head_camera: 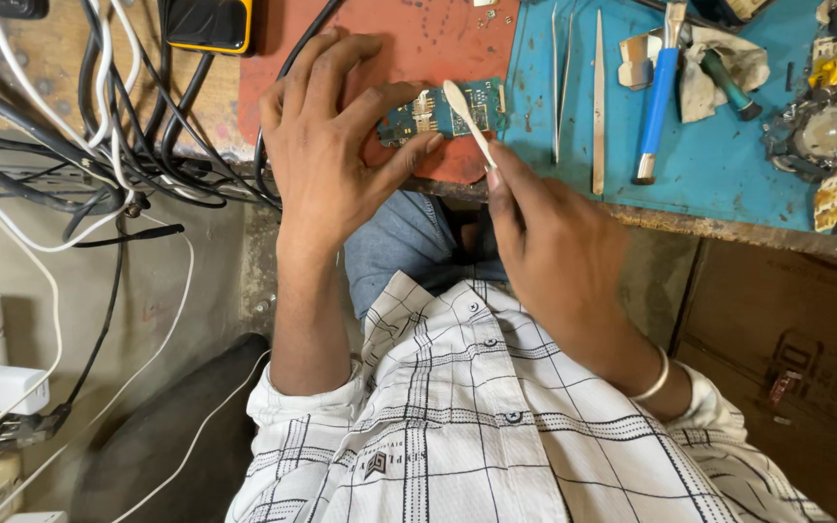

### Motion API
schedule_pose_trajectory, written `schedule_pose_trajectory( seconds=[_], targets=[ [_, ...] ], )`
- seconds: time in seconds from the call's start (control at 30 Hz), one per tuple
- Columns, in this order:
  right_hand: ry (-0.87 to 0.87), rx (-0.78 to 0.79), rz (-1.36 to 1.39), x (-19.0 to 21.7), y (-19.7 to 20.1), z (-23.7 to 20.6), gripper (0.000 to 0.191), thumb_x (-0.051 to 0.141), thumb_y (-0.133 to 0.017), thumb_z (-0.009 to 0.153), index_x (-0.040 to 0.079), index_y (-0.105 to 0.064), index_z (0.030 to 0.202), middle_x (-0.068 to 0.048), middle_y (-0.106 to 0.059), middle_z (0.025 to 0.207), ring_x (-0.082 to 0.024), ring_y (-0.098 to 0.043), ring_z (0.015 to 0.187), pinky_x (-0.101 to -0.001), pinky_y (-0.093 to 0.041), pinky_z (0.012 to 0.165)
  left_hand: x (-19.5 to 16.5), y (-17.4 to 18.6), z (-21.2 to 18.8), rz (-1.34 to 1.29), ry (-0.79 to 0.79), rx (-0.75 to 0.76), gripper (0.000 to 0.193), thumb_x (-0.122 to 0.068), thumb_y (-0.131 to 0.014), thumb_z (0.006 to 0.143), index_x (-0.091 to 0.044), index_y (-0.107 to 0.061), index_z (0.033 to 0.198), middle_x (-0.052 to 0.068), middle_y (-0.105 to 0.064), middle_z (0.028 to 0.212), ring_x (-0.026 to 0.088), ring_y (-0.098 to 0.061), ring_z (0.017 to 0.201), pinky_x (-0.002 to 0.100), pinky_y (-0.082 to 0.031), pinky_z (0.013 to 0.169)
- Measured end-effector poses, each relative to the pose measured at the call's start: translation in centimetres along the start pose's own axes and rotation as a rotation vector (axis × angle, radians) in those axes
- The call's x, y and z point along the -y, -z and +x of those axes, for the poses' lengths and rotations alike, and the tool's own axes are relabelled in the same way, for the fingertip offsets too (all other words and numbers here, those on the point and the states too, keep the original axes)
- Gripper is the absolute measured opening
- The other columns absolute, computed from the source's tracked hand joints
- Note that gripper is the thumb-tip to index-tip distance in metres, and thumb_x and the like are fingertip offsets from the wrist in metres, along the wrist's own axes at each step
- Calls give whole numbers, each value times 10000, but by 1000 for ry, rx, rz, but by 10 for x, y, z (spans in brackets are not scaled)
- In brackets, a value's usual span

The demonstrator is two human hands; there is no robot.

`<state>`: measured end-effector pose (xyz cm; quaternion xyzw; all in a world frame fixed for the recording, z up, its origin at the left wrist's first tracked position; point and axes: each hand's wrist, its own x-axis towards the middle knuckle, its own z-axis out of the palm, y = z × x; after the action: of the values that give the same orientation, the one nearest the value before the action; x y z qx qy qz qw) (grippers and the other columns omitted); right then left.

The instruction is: The person repairs a phone motherboard at a cluttered workbench. They heat the board with a hot air gun, use tweezers to reposition and work on components, scrape the board surface with a blade, and clean the board with a small brush.

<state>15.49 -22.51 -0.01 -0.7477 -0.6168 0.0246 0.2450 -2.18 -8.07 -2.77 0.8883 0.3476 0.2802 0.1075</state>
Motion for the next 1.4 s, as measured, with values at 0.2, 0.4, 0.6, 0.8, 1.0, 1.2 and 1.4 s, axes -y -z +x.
schedule_pose_trajectory(
  seconds=[0.2, 0.4, 0.6, 0.8, 1.0, 1.2, 1.4],
  targets=[
    [-63, 309, -57, 4, 9, -22, 469, 198, -686, 972, 118, -632, 1430, -114, -668, 693, -285, -623, 529, -435, -479, 488, 7, -6, 4, -6, 3, 21, 408, -505, -837, 929, -245, -771, 1237, 12, -565, 1483, 267, -445, 1472, 461, -332, 1135],
    [-43, 159, -6, 6, -9, 12, 385, 177, -639, 1066, 86, -609, 1439, -138, -698, 827, -297, -661, 644, -437, -502, 557, 5, -3, 4, -1, 12, 29, 380, -486, -827, 919, -245, -772, 1208, 15, -566, 1478, 273, -445, 1474, 455, -333, 1122],
    [-59, 187, -84, 22, 6, -7, 398, 200, -633, 1008, 93, -630, 1391, -108, -668, 664, -301, -627, 505, -453, -457, 453, 12, -3, 5, -11, -10, 8, 407, -515, -829, 924, -264, -773, 1240, 9, -568, 1473, 267, -444, 1469, 452, -333, 1124],
    [-129, 172, -133, 8, -19, 22, 319, 222, -622, 1082, 112, -648, 1381, -91, -623, 592, -296, -588, 463, -446, -445, 454, 9, -4, 2, -1, 2, 27, 408, -529, -828, 920, -238, -768, 1200, 16, -569, 1476, 266, -447, 1471, 452, -335, 1116],
    [-86, 213, -91, 27, 7, -13, 404, 208, -618, 1018, 58, -640, 1392, -93, -626, 581, -275, -595, 447, -442, -435, 431, 14, -4, 1, -14, -8, -7, 404, -522, -829, 921, -256, -778, 1222, 6, -568, 1468, 264, -444, 1465, 456, -340, 1118],
    [-125, 146, -153, 2, -17, 16, 331, 211, -629, 1073, 87, -665, 1378, -91, -632, 604, -274, -598, 473, -437, -444, 454, 7, -6, -2, -6, -11, 16, 378, -494, -831, 933, -216, -763, 1180, 12, -560, 1498, 263, -445, 1487, 449, -344, 1143],
    [-71, 183, -168, 22, 8, -14, 400, 226, -628, 1013, 82, -665, 1384, -104, -644, 607, -285, -607, 470, -437, -442, 437, 9, -3, -2, -13, -6, 4, 400, -503, -849, 932, -247, -778, 1231, 10, -570, 1467, 272, -447, 1468, 452, -336, 1128]
  ],
)
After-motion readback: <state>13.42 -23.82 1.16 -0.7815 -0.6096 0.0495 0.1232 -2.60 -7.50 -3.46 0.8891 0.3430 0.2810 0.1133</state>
